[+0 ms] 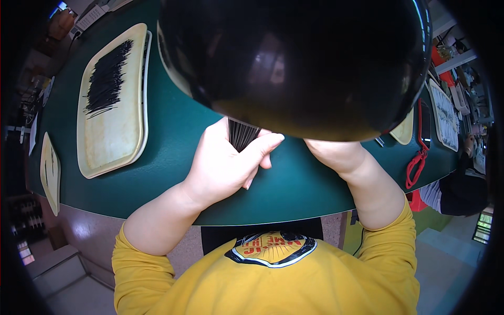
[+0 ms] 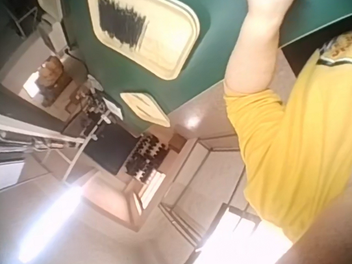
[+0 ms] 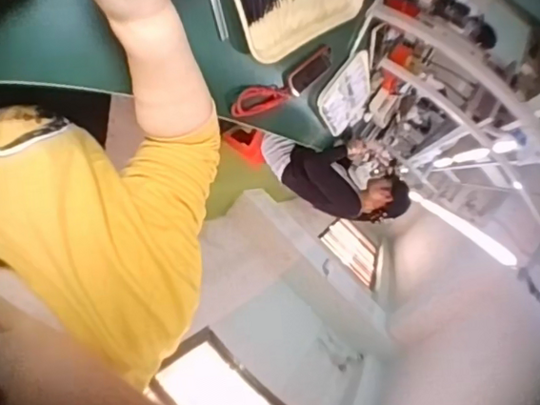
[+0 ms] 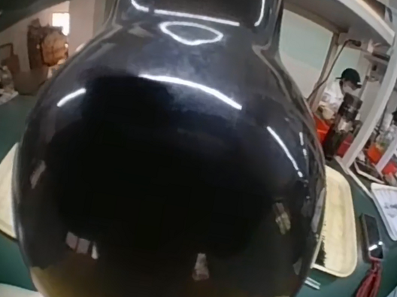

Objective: The recorder is picking up bundles of black bristles and inserting them into component bases at a factory workstation.

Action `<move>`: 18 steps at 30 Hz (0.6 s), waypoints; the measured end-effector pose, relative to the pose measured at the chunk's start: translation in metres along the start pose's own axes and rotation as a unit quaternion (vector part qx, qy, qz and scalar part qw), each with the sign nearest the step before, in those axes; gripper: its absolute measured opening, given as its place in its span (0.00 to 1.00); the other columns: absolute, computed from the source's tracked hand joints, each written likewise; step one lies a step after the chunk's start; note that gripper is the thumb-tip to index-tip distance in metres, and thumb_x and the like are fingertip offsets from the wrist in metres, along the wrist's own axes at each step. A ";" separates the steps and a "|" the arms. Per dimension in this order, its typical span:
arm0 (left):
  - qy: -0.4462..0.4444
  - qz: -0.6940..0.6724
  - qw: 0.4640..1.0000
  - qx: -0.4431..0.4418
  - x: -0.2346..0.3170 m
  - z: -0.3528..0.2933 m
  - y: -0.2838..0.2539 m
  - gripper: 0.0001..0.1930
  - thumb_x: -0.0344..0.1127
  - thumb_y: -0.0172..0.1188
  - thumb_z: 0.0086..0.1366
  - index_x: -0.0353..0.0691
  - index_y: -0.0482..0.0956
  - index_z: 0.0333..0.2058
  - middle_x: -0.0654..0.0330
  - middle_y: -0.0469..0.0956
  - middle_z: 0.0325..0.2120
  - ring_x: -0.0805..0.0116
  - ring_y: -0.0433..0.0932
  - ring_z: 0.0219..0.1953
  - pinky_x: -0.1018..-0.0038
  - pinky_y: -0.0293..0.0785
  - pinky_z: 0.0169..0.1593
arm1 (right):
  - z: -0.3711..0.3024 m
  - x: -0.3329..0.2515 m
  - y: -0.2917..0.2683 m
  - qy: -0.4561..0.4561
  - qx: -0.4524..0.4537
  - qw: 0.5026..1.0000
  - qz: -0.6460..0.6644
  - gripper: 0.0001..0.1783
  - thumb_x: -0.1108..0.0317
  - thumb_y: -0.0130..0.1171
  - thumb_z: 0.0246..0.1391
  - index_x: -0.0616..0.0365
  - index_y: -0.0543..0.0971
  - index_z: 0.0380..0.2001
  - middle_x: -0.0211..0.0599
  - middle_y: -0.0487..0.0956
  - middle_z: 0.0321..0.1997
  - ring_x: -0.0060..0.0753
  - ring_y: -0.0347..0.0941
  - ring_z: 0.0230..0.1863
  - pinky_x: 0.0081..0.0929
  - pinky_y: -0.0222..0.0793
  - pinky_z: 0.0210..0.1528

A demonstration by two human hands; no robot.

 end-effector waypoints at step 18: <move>-0.138 -0.311 0.930 -0.140 -0.008 -0.002 0.006 0.07 0.31 0.47 0.56 0.34 0.68 0.25 0.60 0.69 0.11 0.81 0.60 0.04 0.88 0.53 0.08 | 0.003 -0.005 0.015 0.209 -0.163 0.897 0.355 0.05 0.72 0.52 0.44 0.63 0.73 0.25 0.27 0.72 0.18 0.13 0.65 0.21 0.11 0.60 0.26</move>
Point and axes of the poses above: each hand's wrist, its own z-axis towards the middle knuckle, its own y-axis out of the palm, x = y × z, the point moved 5 cm from there along z, towards the middle knuckle
